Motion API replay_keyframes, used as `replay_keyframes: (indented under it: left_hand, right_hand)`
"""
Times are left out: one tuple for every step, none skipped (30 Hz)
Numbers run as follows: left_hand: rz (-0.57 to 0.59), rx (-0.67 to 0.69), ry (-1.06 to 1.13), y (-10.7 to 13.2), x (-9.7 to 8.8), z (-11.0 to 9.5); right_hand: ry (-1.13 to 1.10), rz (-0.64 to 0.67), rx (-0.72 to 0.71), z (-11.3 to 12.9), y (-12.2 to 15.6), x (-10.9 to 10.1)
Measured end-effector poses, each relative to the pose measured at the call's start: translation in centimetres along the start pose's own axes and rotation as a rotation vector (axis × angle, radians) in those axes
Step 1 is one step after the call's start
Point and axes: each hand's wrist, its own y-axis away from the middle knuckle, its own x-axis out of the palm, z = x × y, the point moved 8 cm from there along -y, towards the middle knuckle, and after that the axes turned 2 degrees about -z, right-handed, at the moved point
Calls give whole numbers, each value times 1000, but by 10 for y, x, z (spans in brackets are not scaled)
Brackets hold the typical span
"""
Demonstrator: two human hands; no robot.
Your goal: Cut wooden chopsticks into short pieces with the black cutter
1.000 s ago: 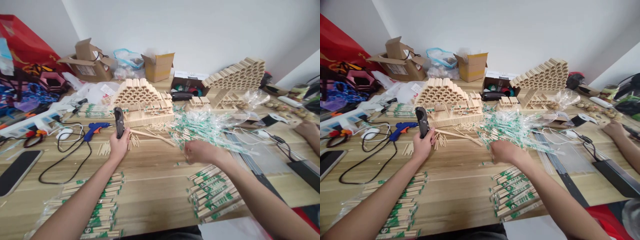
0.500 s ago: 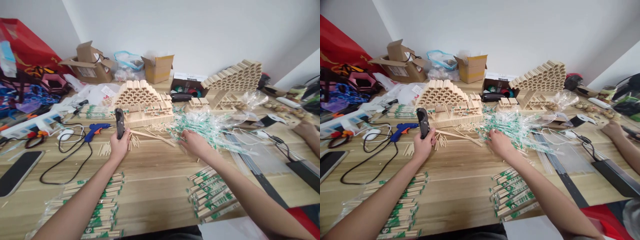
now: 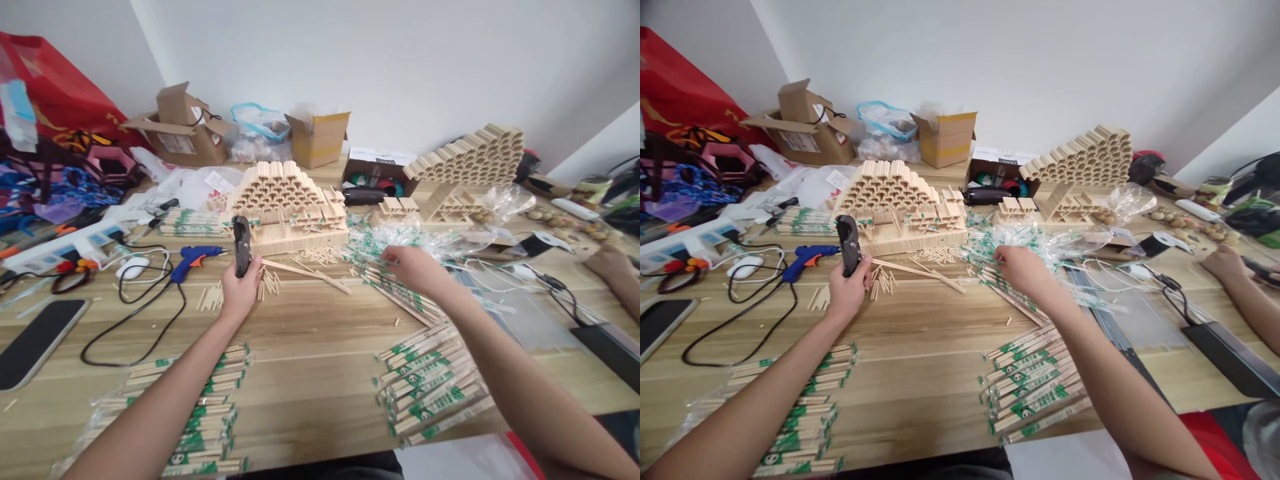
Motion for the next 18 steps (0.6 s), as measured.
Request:
replay_keyframes:
  left_hand:
    - [-3, -6, 4, 0, 0, 1]
    - [-4, -12, 6, 0, 0, 2]
    - [-7, -19, 8, 0, 1, 3]
    - [-10, -24, 12, 0, 1, 3]
    - [-12, -26, 17, 0, 1, 4]
    - [-13, -25, 22, 0, 1, 4]
    - [-12, -21, 25, 0, 1, 3]
    - [-12, -15, 25, 0, 1, 3]
    - [-10, -9, 23, 0, 1, 2]
    - [-8, -3, 18, -1, 0, 2]
    - [-5, 1, 12, -1, 0, 1]
    - [-2, 4, 8, -1, 0, 2]
    - [1, 6, 7, -1, 0, 2]
    - [4, 6, 5, -1, 0, 2]
    - [6, 6, 3, -1, 0, 3]
    - [8, 7, 1, -1, 0, 3]
    - [8, 8, 1, -1, 0, 4]
    - [7, 8, 2, -1, 0, 4]
  right_hand:
    - [-28, -21, 16, -10, -5, -13]
    - [-57, -48, 24, -20, -12, -24]
    - [-84, -76, 24, -29, -18, -34]
    - [-99, -103, 33, -38, -25, -40]
    - [-97, -125, 47, -46, -32, -43]
    - [-92, -150, 57, -54, -38, -43]
    - [-92, -171, 54, -59, -44, -41]
    - [-95, -186, 49, -63, -48, -38]
    - [-93, -206, 45, -67, -50, -34]
    - [-80, -234, 36, -70, -50, -31]
    - [-54, -269, 33, -73, -48, -30]
    - [-16, -303, 35, -76, -44, -31]
    - [25, -328, 43, -79, -39, -33]
    - [64, -337, 60, -83, -33, -35]
    - [97, -325, 86, -87, -27, -36]
    - [123, -290, 124, -92, -21, -36]
    - [146, -232, 171, -97, -16, -34]
    - [169, -162, 219, -103, -10, -30]
